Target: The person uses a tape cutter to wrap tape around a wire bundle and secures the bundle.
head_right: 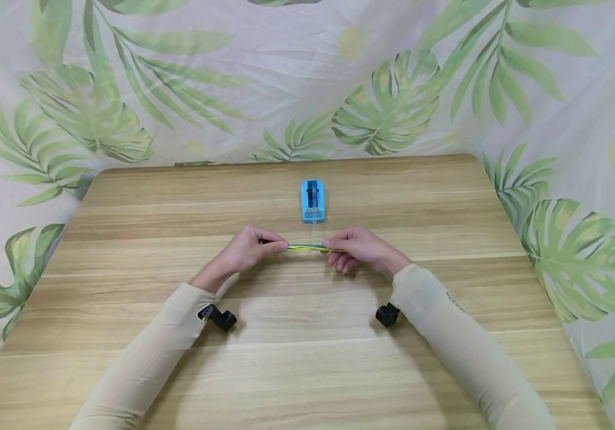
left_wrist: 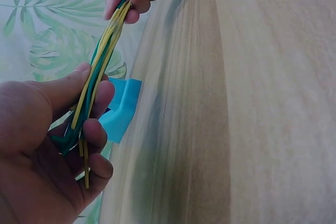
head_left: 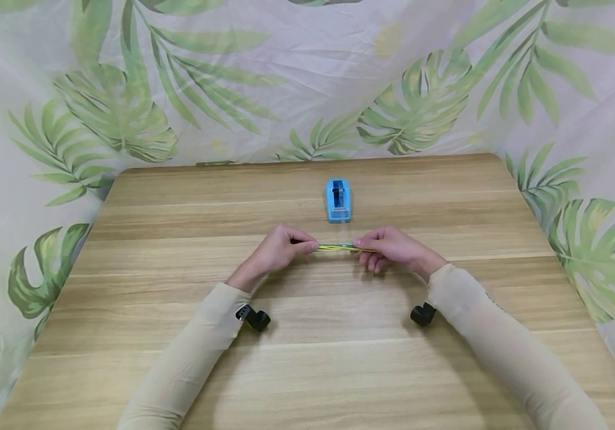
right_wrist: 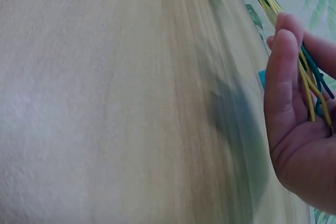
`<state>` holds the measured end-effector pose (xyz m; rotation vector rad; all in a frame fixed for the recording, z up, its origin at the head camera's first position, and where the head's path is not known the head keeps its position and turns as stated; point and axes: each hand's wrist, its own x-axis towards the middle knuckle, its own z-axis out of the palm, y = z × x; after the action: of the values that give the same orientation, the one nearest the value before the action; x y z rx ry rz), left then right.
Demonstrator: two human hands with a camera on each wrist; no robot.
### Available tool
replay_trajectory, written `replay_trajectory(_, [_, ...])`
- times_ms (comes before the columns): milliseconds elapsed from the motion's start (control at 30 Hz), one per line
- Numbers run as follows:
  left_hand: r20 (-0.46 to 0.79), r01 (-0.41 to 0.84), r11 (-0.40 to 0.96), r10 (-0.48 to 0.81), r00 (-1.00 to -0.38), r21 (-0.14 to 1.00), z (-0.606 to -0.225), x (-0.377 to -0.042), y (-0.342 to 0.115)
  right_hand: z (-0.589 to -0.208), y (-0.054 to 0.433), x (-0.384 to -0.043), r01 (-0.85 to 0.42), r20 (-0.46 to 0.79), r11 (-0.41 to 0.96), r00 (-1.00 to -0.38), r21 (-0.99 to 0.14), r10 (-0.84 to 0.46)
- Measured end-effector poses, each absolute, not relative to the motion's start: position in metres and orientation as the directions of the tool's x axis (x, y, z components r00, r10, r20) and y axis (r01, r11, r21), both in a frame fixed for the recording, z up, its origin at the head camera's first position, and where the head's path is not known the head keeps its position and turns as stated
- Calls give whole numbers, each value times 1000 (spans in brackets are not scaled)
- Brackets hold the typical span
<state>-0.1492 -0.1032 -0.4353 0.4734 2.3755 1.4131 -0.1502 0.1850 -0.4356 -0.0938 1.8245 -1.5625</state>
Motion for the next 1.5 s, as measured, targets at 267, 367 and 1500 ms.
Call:
replay_trajectory(267, [-75, 162, 458, 456, -887, 874, -437, -151, -103, -438, 185, -150, 427, -470, 202, -749, -881, -468])
replay_trajectory(367, [-71, 173, 469, 458, -886, 866, -437, -152, -103, -438, 185, -149, 437, -477, 197, -755, -878, -450])
replay_trajectory(1500, [-222, 76, 522, 485, -846, 849, -437, -156, -103, -443, 182, -144, 209, -297, 252, -870, -945, -393])
